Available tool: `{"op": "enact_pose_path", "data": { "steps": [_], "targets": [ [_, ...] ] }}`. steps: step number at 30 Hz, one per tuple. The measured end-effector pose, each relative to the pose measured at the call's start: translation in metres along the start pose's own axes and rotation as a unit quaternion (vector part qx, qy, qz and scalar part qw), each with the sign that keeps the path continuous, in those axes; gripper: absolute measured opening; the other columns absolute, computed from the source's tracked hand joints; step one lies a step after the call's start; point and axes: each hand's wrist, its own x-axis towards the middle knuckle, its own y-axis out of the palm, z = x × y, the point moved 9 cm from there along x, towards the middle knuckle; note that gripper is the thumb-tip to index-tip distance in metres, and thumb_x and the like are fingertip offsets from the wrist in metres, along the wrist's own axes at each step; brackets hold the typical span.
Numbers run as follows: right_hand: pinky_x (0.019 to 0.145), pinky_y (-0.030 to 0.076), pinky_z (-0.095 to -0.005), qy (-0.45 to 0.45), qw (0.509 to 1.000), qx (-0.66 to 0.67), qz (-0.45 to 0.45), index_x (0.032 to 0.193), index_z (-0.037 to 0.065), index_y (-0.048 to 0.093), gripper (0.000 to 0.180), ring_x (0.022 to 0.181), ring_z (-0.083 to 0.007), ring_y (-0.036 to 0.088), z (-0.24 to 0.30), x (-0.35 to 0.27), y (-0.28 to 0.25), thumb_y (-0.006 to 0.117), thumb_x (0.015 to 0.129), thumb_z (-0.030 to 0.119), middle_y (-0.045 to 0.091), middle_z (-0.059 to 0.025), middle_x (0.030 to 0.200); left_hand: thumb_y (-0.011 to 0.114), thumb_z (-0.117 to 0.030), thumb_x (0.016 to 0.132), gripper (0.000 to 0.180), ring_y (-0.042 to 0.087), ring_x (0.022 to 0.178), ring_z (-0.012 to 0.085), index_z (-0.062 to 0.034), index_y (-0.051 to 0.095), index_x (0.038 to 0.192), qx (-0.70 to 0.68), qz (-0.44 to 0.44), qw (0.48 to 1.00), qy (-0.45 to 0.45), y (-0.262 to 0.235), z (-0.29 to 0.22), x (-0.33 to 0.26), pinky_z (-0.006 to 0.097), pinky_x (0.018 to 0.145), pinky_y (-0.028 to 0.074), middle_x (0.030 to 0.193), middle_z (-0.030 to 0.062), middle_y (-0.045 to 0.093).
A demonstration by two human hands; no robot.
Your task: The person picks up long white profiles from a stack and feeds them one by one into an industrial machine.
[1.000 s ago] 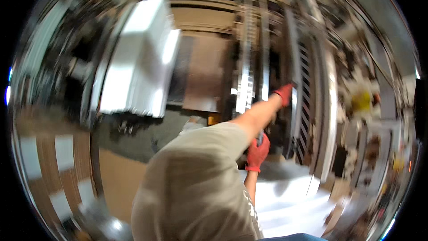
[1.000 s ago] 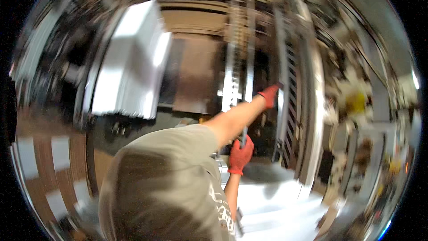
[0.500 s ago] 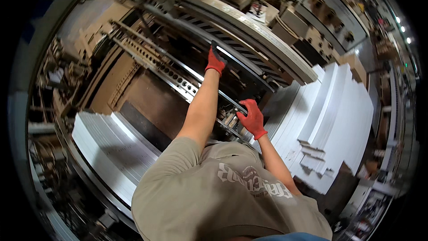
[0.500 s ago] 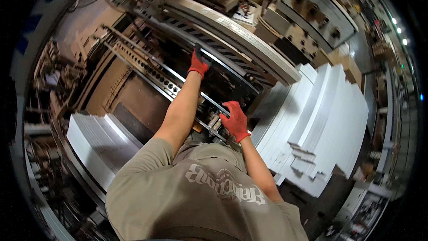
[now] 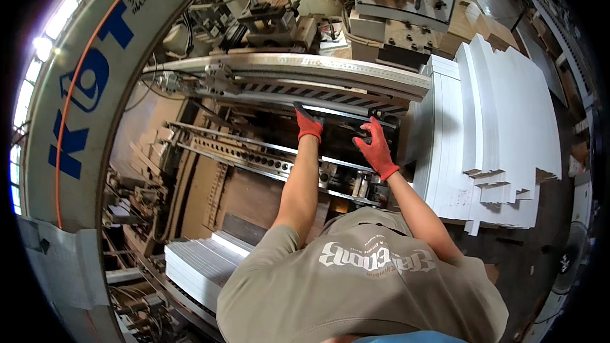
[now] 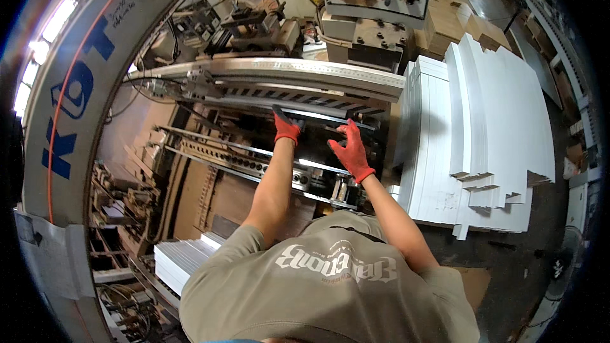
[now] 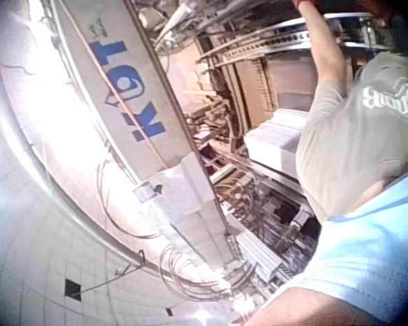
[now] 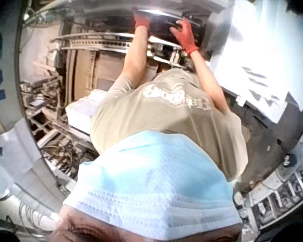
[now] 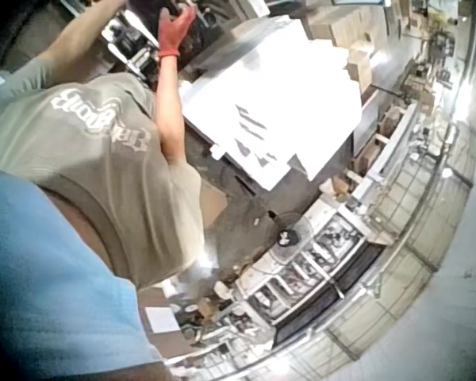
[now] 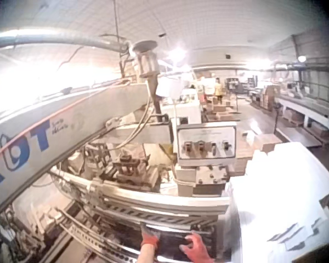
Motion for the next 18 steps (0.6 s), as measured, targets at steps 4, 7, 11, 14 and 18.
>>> {"op": "enact_pose_path", "data": {
  "steps": [4, 7, 11, 14, 18],
  "targets": [
    [0.105, 0.038, -0.0380, 0.037, 0.997, 0.066, 0.005, 0.118, 0.003, 0.052, 0.049, 0.139, -0.0341, 0.033, -0.015, 0.008, 0.013, 0.073, 0.079, 0.024, 0.043, -0.0214, 0.139, 0.059, -0.058, 0.087, 0.037, 0.060, 0.090, 0.0228, -0.0222, 0.056, 0.095, 0.111, -0.026, 0.993, -0.034, -0.007, 0.031, -0.041, 0.045, 0.080, 0.048, 0.096, 0.0009, 0.060],
    [0.105, 0.038, -0.0381, 0.010, 0.999, 0.035, -0.021, 0.119, 0.002, 0.052, 0.049, 0.139, -0.0345, 0.033, -0.012, 0.011, 0.019, 0.072, 0.079, 0.022, 0.042, -0.0223, 0.139, 0.063, -0.056, 0.086, 0.037, 0.057, 0.083, 0.0253, -0.0221, 0.050, 0.089, 0.073, 0.018, 0.996, -0.042, 0.005, 0.064, -0.078, 0.045, 0.075, 0.048, 0.088, 0.0015, 0.055],
    [0.105, 0.038, -0.0395, 0.006, 0.998, 0.050, -0.025, 0.118, 0.002, 0.053, 0.045, 0.139, -0.0351, 0.033, -0.012, 0.012, 0.022, 0.071, 0.080, 0.019, 0.043, -0.0216, 0.137, 0.064, -0.054, 0.086, 0.038, 0.052, 0.089, 0.0261, -0.0204, 0.048, 0.092, 0.018, 0.015, 0.998, -0.062, 0.021, 0.088, -0.107, 0.045, 0.078, 0.047, 0.090, 0.0018, 0.054],
    [0.104, 0.038, -0.0387, -0.015, 0.999, 0.038, -0.018, 0.118, 0.001, 0.052, 0.042, 0.133, -0.0338, 0.038, -0.009, 0.014, 0.020, 0.070, 0.082, 0.016, 0.047, -0.0179, 0.131, 0.059, -0.051, 0.091, 0.035, 0.052, 0.073, 0.0227, -0.0206, 0.046, 0.079, 0.028, 0.034, 0.999, -0.023, 0.037, 0.083, -0.110, 0.042, 0.065, 0.045, 0.074, -0.0010, 0.050],
    [0.102, 0.039, -0.0387, -0.015, 0.996, 0.084, -0.022, 0.116, 0.000, 0.054, 0.041, 0.117, -0.0307, 0.050, -0.011, 0.023, 0.015, 0.070, 0.081, 0.014, 0.053, -0.0146, 0.117, 0.061, -0.050, 0.090, 0.034, 0.054, 0.068, 0.0220, -0.0202, 0.051, 0.078, 0.005, 0.018, 0.997, -0.069, 0.036, 0.093, -0.105, 0.041, 0.064, 0.046, 0.068, -0.0015, 0.049]
  ]
}}
